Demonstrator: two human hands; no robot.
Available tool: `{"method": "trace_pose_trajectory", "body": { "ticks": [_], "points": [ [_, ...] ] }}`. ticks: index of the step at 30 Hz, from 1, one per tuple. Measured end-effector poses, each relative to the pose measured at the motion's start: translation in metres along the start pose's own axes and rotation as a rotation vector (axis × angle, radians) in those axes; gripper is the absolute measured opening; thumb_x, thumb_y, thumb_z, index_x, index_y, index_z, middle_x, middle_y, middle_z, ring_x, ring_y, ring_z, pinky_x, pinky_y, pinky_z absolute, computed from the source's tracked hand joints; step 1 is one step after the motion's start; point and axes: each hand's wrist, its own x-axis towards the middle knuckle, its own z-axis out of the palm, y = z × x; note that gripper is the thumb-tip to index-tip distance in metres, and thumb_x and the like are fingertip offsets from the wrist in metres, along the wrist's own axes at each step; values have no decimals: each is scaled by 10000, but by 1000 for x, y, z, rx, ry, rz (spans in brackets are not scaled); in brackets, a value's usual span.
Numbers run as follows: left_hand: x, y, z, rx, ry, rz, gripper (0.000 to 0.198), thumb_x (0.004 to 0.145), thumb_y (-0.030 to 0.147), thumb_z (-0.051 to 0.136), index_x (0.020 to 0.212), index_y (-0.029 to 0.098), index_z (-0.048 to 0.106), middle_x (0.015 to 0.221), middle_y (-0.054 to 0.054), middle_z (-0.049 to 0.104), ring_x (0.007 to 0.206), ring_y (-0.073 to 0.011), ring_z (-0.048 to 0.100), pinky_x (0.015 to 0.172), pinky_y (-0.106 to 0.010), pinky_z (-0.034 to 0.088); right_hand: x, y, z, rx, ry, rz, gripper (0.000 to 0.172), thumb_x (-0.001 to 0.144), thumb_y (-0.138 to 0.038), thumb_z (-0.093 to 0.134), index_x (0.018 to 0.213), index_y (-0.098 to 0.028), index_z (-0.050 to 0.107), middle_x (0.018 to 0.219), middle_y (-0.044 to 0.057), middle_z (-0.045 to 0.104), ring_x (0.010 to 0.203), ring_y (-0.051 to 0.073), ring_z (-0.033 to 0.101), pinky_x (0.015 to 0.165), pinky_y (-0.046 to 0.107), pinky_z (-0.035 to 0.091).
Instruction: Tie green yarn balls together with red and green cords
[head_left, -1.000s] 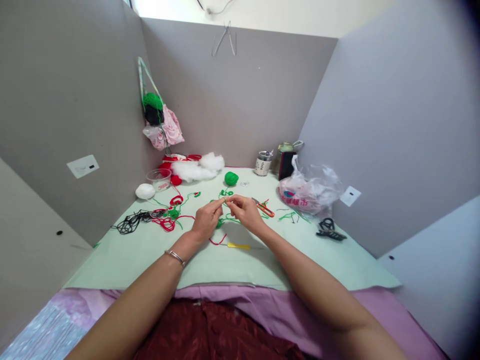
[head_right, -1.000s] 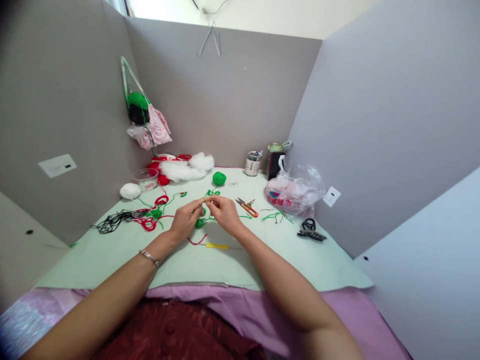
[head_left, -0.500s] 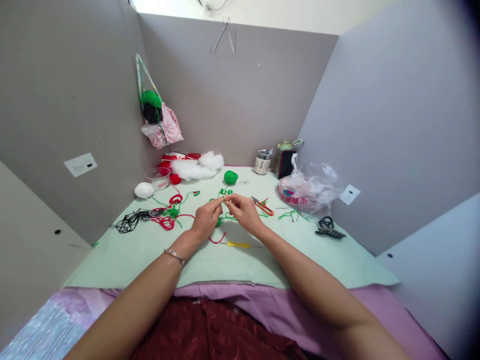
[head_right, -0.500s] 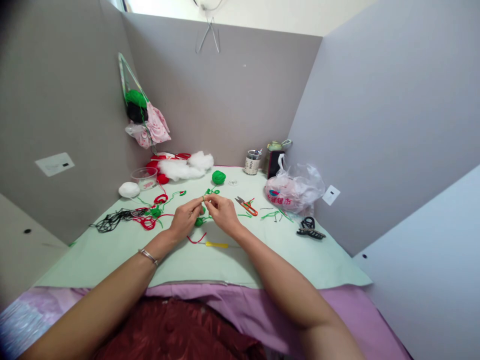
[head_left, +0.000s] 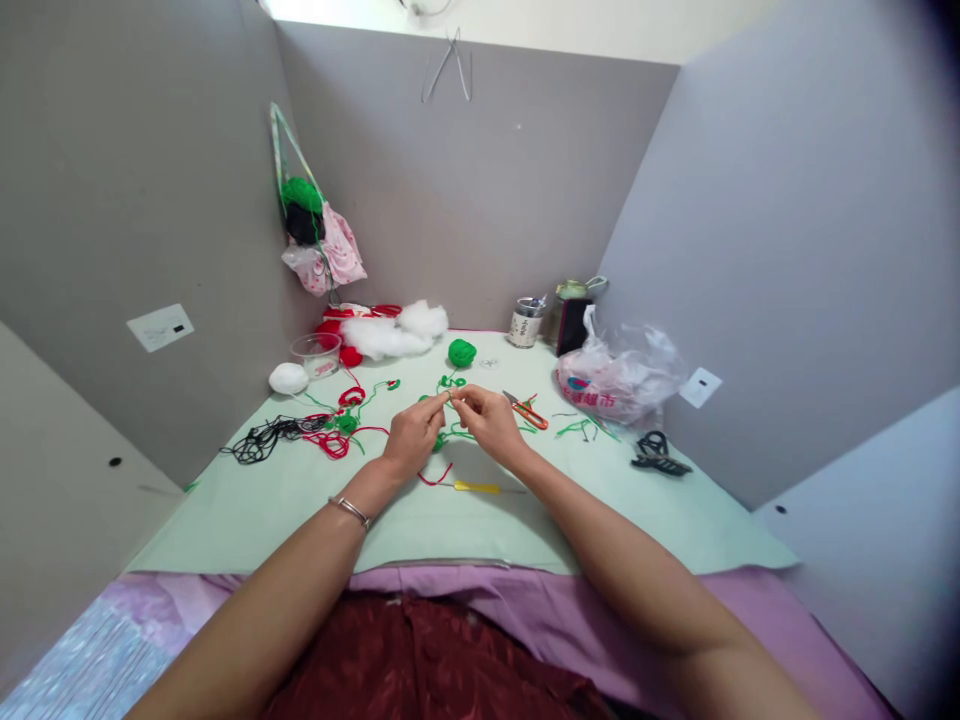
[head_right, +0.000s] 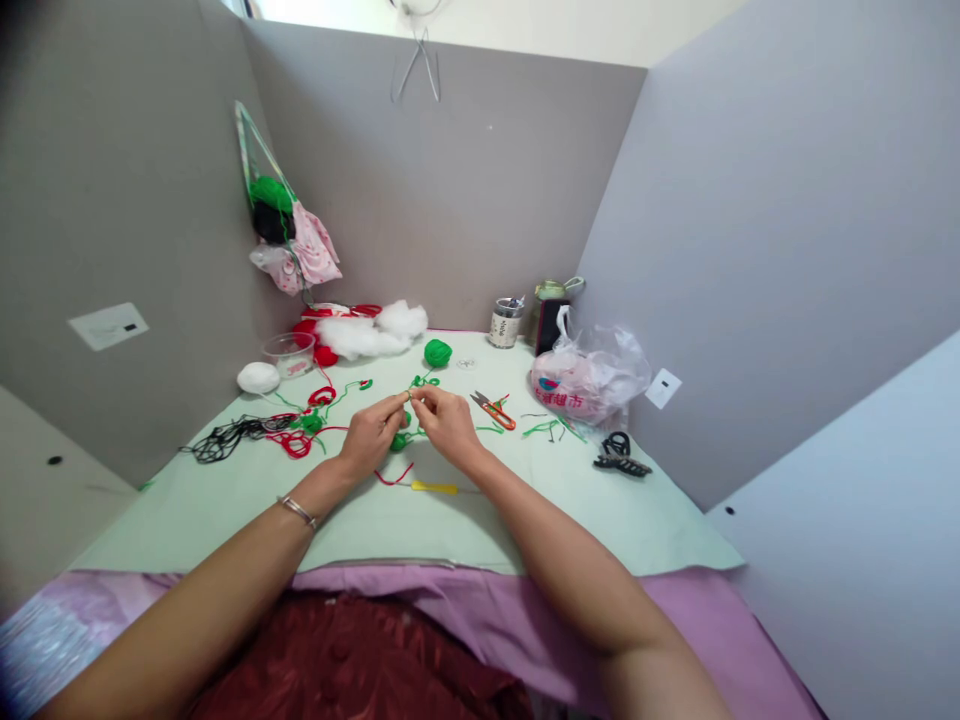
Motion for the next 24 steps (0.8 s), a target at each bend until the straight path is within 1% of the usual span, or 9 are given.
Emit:
{"method": "trace_pose_trajectory", "body": {
  "ticks": [11, 16, 20, 24],
  "points": [
    [0, 1, -1, 23, -12, -3, 414, 918, 117, 412, 1258, 204, 633, 826, -11, 655, 729, -126, 570, 747, -247, 440, 1, 1, -2, 9, -41, 19, 199, 876, -277, 528, 892, -181, 701, 536, -36, 568, 503, 109, 483, 535, 215, 351],
    [-1, -1, 0, 20, -16, 27, 412, 936, 140, 398, 1267, 237, 622, 865, -17, 621, 761, -128, 570, 751, -248, 444, 4, 1, -5, 29, -98, 31, 232, 871, -283, 533, 959, -185, 725, 530, -39, 559, 499, 107, 479, 532, 214, 350],
    [-1, -2, 3, 64, 48, 21, 376, 953, 196, 400, 1238, 259, 636, 1020, -48, 583, 829, -135, 581, 740, -250, 461, 6, 4, -6, 50, -97, 54, 238, 860, -311, 548, 933, -173, 727, 512, -43, 542, 480, 103, 454, 520, 214, 343],
    [-1, -2, 5, 104, 48, 22, 369, 947, 193, 402, 1215, 254, 648, 1212, -78, 558, 981, -168, 593, 841, -288, 479, 7, 8, -4, 75, -103, 73, 240, 849, -317, 551, 913, -166, 727, 507, -47, 524, 480, 102, 431, 514, 214, 332]
  ]
}}
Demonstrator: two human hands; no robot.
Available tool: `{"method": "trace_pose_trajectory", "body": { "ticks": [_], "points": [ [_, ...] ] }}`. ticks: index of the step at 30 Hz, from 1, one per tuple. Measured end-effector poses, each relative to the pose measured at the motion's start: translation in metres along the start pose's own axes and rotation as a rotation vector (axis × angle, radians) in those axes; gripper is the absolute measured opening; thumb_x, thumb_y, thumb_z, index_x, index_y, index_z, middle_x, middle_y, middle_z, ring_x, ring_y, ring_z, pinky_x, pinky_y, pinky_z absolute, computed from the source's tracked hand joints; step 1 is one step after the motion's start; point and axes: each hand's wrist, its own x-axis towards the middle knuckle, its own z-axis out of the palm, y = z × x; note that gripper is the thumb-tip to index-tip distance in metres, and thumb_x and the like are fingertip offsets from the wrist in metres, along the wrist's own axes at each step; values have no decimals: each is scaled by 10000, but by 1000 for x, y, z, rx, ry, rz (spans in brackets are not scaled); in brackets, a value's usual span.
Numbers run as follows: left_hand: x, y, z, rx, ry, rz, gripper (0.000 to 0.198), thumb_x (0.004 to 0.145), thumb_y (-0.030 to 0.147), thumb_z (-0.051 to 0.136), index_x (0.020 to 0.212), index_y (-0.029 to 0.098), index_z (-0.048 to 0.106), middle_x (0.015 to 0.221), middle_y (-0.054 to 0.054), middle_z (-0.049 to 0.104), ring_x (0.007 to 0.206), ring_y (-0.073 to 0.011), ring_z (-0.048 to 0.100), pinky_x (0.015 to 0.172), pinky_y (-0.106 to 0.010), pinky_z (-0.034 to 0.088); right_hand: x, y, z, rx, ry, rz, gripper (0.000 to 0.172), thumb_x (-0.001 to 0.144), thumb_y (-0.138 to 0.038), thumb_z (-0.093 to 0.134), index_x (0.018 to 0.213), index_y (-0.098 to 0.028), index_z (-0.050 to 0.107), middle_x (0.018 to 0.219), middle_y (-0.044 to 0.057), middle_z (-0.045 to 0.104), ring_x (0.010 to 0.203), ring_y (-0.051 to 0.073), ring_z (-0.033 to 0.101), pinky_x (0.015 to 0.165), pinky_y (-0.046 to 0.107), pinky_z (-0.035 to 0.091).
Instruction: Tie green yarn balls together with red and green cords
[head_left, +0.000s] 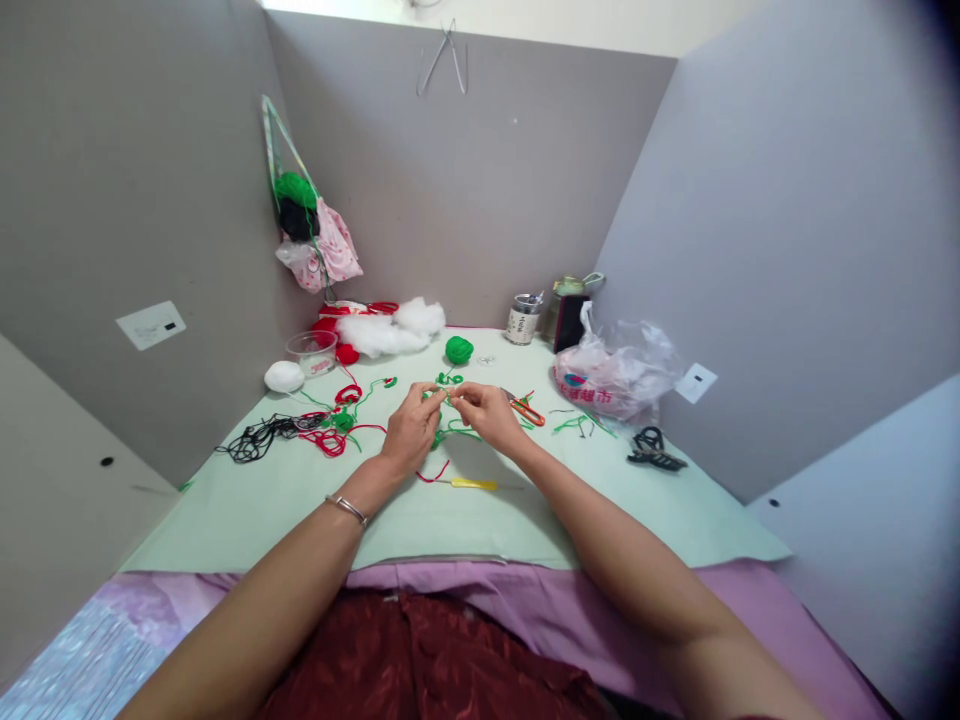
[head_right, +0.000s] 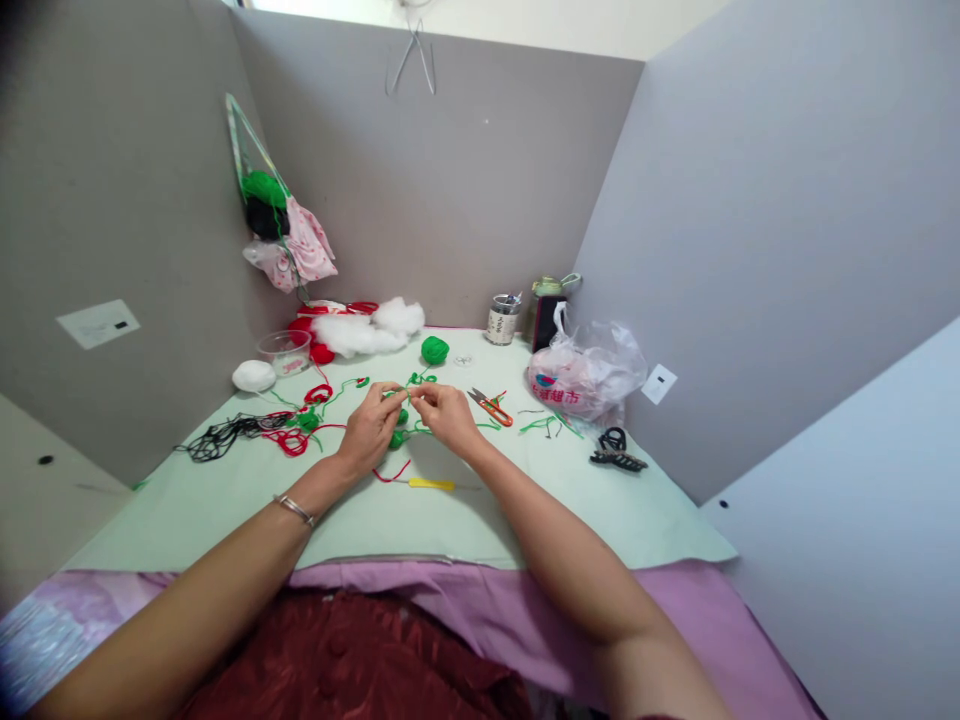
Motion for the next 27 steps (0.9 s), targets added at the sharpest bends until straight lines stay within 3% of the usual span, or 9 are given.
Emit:
{"method": "trace_pose_trajectory", "body": {
  "ticks": [7, 13, 17, 22, 27],
  "points": [
    [2, 7, -3, -184, -48, -35, 333, 945, 235, 425, 1176, 205, 664, 1181, -89, 607, 1073, -194, 578, 959, -328, 445, 0, -1, 3, -49, 16, -6, 211, 846, -282, 551, 870, -168, 726, 508, -45, 516, 496, 104, 430, 517, 212, 309],
    [5, 8, -5, -498, -89, -217, 367, 928, 439, 484, 1001, 164, 715, 806, -40, 654, 703, -150, 585, 731, -286, 482, -3, -3, 2, -56, -3, -53, 218, 872, -331, 555, 838, -174, 702, 540, -36, 543, 510, 103, 442, 527, 211, 318],
    [9, 4, -5, -709, -56, -365, 374, 824, 497, 614, 891, 146, 724, 689, -23, 648, 657, -148, 591, 699, -283, 491, -4, -5, 4, -62, 20, -63, 206, 873, -332, 568, 873, -177, 704, 546, -36, 550, 512, 103, 444, 528, 213, 321],
    [13, 6, -7, -770, -14, -445, 405, 757, 503, 685, 913, 131, 720, 682, -25, 653, 645, -141, 590, 685, -283, 500, -6, -9, 0, -20, 46, -75, 217, 874, -344, 564, 880, -172, 697, 544, -36, 535, 511, 105, 450, 525, 216, 337],
    [8, 11, -9, -703, -52, -356, 303, 835, 428, 606, 905, 144, 686, 795, -37, 668, 638, -125, 580, 637, -257, 472, -4, -11, -5, 114, 97, -48, 234, 867, -366, 556, 841, -161, 664, 524, -42, 505, 482, 99, 441, 497, 216, 349]
  ]
}}
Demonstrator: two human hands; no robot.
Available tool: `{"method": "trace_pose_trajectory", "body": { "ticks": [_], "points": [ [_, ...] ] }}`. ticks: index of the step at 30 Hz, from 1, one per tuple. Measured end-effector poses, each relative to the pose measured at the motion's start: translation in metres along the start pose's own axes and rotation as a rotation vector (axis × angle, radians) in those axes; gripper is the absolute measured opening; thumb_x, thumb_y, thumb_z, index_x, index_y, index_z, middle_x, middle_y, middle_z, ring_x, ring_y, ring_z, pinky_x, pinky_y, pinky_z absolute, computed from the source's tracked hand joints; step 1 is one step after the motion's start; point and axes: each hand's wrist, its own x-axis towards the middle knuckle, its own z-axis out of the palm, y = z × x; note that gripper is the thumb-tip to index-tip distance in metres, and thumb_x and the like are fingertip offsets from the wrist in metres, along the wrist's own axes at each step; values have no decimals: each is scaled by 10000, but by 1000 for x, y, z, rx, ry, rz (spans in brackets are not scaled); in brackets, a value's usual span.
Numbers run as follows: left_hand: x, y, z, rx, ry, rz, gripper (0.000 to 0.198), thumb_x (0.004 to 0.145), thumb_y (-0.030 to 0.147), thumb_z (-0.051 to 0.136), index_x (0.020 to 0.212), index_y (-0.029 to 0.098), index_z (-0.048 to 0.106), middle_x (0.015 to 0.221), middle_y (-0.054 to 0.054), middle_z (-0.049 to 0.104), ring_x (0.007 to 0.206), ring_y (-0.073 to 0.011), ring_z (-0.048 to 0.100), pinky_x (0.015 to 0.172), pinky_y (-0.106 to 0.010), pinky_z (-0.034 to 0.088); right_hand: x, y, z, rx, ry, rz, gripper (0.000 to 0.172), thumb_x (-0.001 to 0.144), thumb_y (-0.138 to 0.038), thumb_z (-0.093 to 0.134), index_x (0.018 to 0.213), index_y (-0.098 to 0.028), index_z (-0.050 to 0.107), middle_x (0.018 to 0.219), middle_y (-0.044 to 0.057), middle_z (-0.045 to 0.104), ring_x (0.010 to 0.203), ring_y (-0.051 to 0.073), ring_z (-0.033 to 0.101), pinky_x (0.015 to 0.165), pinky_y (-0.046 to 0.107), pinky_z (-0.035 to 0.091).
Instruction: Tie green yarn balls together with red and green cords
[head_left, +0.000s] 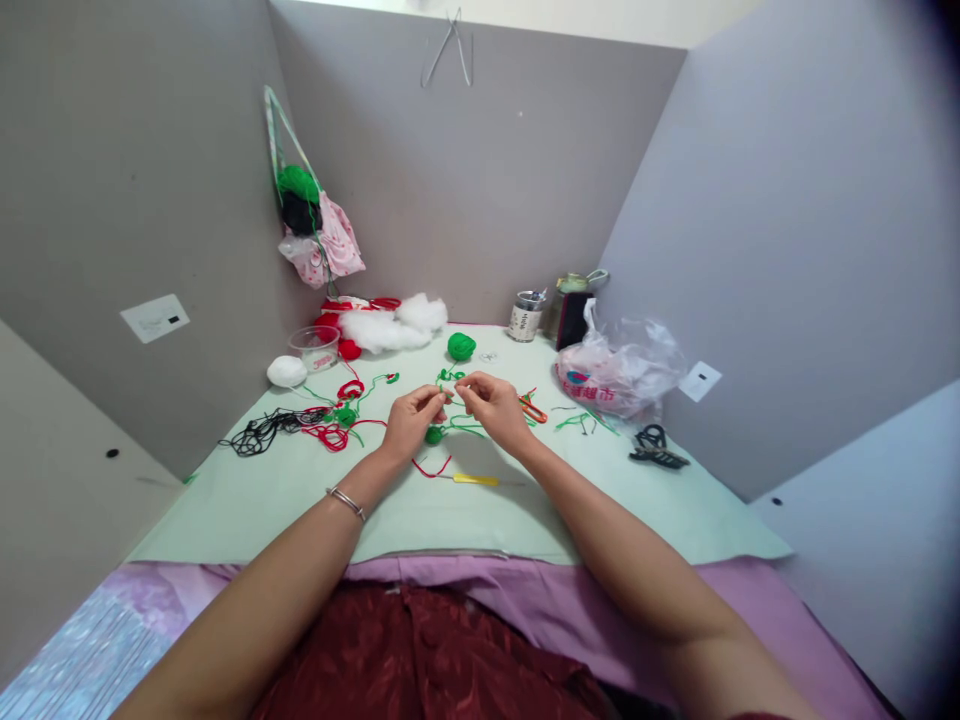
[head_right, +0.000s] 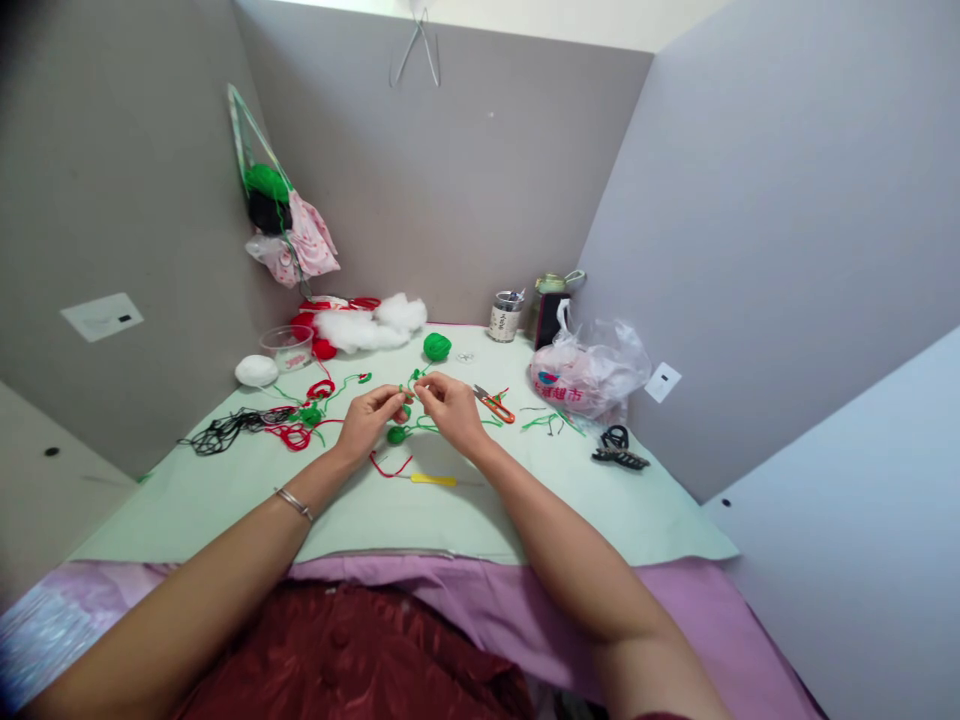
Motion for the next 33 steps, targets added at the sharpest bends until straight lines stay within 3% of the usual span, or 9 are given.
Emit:
{"method": "trace_pose_trajectory", "body": {
  "ticks": [6, 11, 15, 19, 23, 26, 29, 33],
  "points": [
    [-6, -3, 1, 406, -75, 251, 236, 917, 254, 467, 827, 177, 670, 789, -28, 605, 709, -137, 544, 707, -265, 432, 1, 8, 7, 49, -80, 96, 204, 813, -347, 587, 855, -164, 666, 530, -38, 551, 490, 107, 498, 496, 211, 381],
    [-7, -7, 5, 512, -132, 290, 255, 928, 200, 407, 869, 189, 655, 860, -46, 581, 805, -163, 553, 790, -293, 439, 2, 13, 10, -116, -42, 67, 164, 824, -310, 569, 823, -176, 664, 517, -40, 566, 487, 104, 492, 519, 209, 369],
    [-2, -9, 5, 366, -109, 181, 254, 908, 229, 440, 952, 183, 686, 899, -50, 588, 829, -163, 572, 799, -298, 453, 2, 14, 8, -134, -24, 58, 176, 840, -326, 563, 834, -174, 651, 513, -43, 566, 476, 103, 483, 528, 211, 371],
    [3, -9, 3, 74, -87, -30, 265, 842, 295, 544, 1002, 156, 703, 820, -29, 612, 692, -130, 557, 711, -274, 456, 0, 14, 10, -69, -45, 51, 198, 848, -351, 569, 863, -172, 653, 520, -44, 562, 469, 100, 473, 524, 212, 373],
    [5, -7, 2, -276, -105, -215, 317, 804, 412, 622, 901, 119, 696, 696, -17, 595, 636, -108, 537, 640, -242, 438, -2, 10, 12, -11, -64, 55, 238, 849, -380, 574, 877, -166, 674, 532, -36, 555, 489, 106, 484, 514, 212, 376],
    [7, -5, 0, -418, -70, -249, 354, 752, 448, 698, 863, 112, 685, 714, -15, 597, 624, -82, 517, 627, -216, 435, -3, 6, 13, 28, -94, 45, 271, 855, -387, 578, 933, -159, 702, 539, -35, 556, 488, 100, 472, 515, 213, 380],
    [8, -6, -2, -413, -15, -227, 379, 732, 448, 725, 903, 111, 684, 775, -26, 622, 634, -77, 525, 636, -208, 454, -4, 3, 12, 59, -79, 18, 287, 861, -387, 586, 980, -159, 716, 536, -38, 542, 489, 98, 472, 516, 213, 379],
    [5, -6, 1, -156, 21, -115, 338, 797, 443, 646, 915, 128, 682, 796, -33, 652, 619, -97, 549, 612, -226, 466, -4, 4, 10, 56, -43, 9, 278, 883, -382, 561, 955, -160, 712, 532, -37, 531, 480, 100, 469, 511, 217, 378]
  ]
}}
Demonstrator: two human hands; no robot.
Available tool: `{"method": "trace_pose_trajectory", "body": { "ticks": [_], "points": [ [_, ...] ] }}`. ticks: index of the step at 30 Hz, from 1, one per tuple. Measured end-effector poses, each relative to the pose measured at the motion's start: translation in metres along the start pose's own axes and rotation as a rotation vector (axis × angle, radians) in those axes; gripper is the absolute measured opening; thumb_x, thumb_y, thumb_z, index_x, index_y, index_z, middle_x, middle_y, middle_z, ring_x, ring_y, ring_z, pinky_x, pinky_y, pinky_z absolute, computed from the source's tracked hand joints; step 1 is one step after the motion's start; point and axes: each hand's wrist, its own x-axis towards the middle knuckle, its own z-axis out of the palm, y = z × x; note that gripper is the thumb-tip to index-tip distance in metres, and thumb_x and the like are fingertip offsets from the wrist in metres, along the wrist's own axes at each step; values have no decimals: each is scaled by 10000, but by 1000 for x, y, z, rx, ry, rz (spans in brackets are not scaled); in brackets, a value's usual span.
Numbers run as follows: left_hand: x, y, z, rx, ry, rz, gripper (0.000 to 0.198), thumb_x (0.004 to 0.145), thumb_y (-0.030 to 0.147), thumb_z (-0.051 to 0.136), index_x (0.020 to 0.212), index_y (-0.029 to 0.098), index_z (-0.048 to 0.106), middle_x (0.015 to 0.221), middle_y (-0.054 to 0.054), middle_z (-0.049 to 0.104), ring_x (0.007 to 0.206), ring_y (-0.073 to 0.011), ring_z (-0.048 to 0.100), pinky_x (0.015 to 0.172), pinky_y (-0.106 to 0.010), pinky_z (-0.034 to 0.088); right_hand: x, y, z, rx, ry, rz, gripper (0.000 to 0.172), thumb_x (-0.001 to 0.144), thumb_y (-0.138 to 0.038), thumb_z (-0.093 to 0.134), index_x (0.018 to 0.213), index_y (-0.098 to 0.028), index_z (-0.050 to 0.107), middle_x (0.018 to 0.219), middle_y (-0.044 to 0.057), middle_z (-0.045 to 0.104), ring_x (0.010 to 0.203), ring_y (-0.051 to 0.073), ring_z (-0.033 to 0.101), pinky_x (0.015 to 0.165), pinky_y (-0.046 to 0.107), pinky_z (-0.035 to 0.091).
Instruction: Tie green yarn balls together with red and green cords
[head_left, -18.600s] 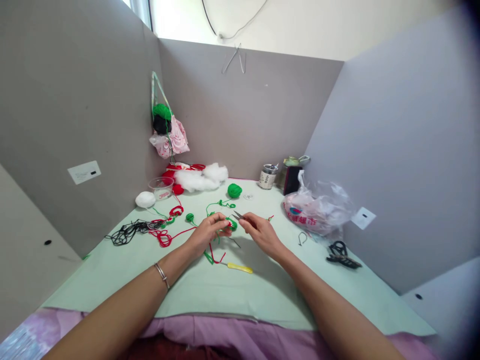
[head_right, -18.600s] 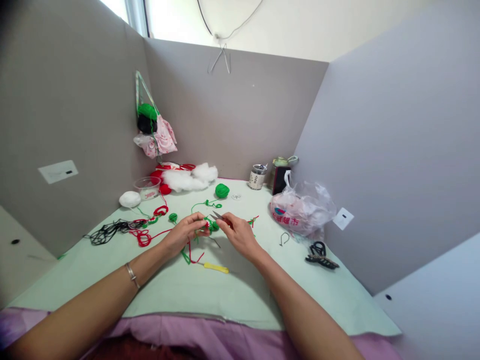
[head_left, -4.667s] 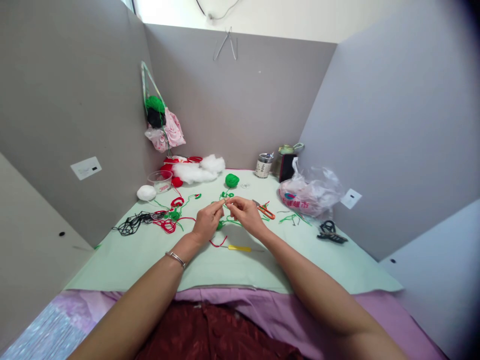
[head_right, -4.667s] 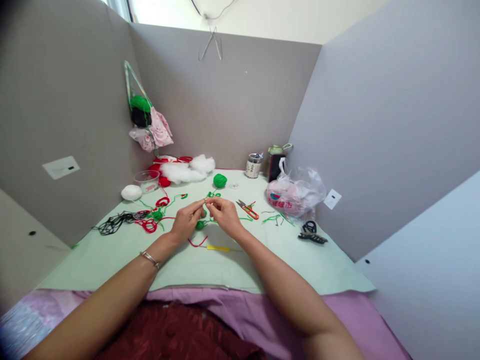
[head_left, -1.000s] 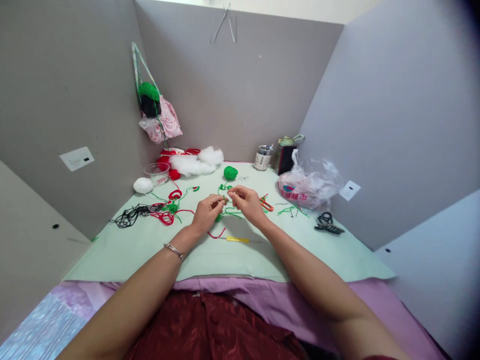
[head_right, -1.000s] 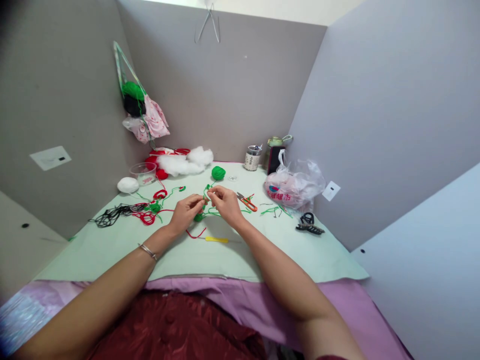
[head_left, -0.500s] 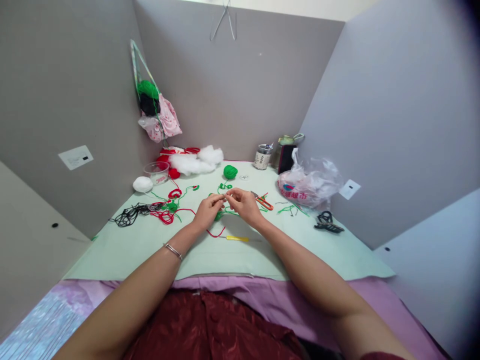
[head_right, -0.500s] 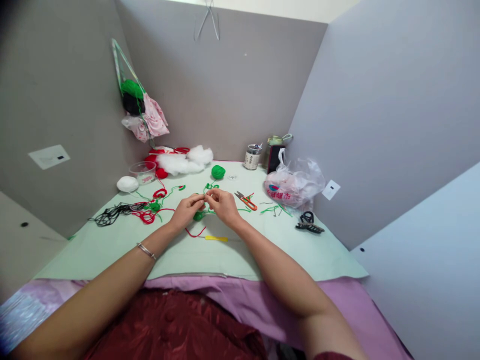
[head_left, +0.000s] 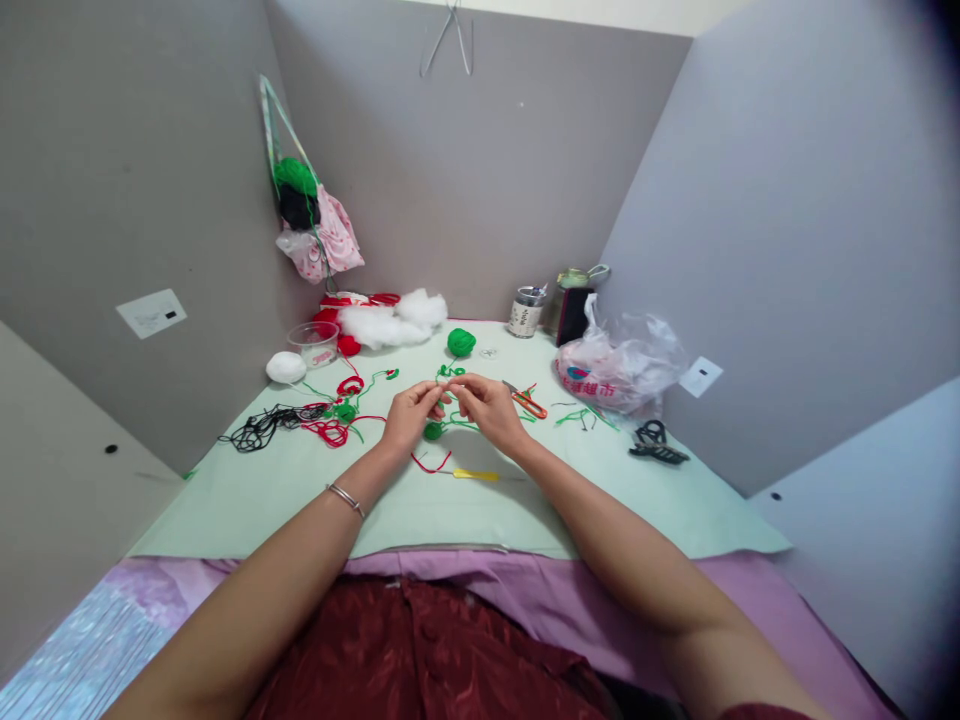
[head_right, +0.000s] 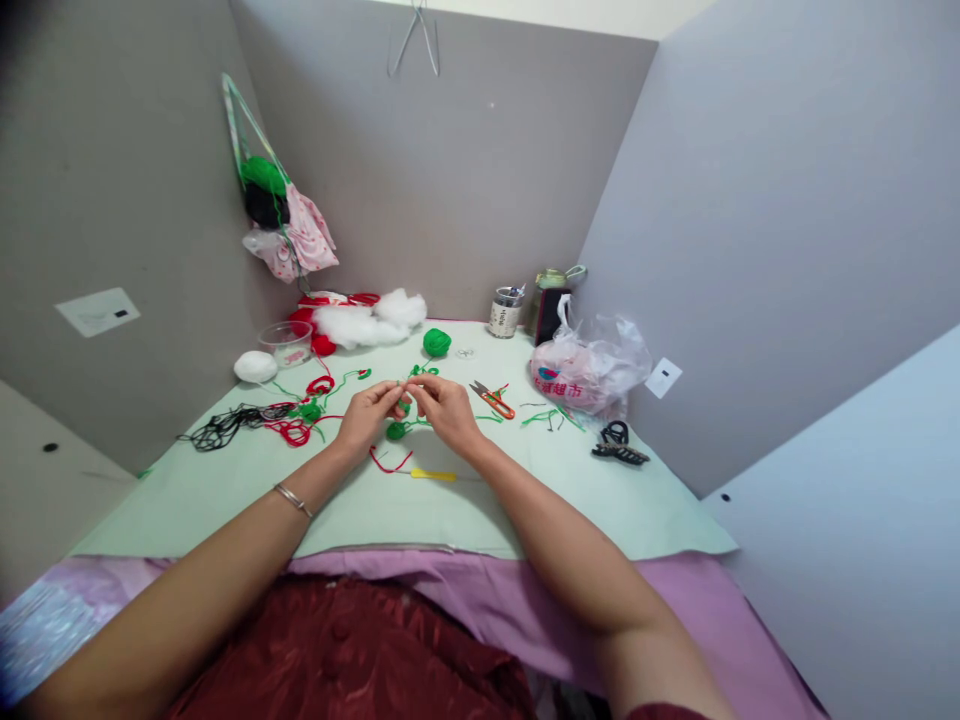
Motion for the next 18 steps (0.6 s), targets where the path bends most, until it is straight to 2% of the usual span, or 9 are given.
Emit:
{"method": "trace_pose_trajectory", "body": {
  "ticks": [6, 12, 18],
  "points": [
    [-8, -1, 5, 293, 17, 164, 345, 905, 315, 486, 1145, 147, 667, 725, 0, 597, 602, -102, 513, 605, -230, 428, 1, 4, -1, -44, -12, -13, 297, 911, -381, 522, 990, -161, 705, 522, -44, 499, 482, 106, 450, 512, 224, 357],
    [-10, -7, 4, 398, -33, 286, 349, 944, 265, 420, 1181, 178, 661, 744, 2, 558, 627, -109, 491, 633, -236, 416, 1, 4, -1, -109, -17, -12, 287, 912, -344, 512, 1003, -161, 713, 530, -44, 500, 499, 109, 462, 541, 228, 358],
    [-10, -7, 4, 434, -36, 307, 348, 953, 259, 415, 1189, 186, 660, 742, 2, 546, 636, -112, 491, 653, -242, 419, 1, 3, -2, -152, -19, -1, 298, 907, -337, 508, 1027, -165, 720, 534, -40, 507, 512, 114, 460, 557, 231, 350]
  ]
}}
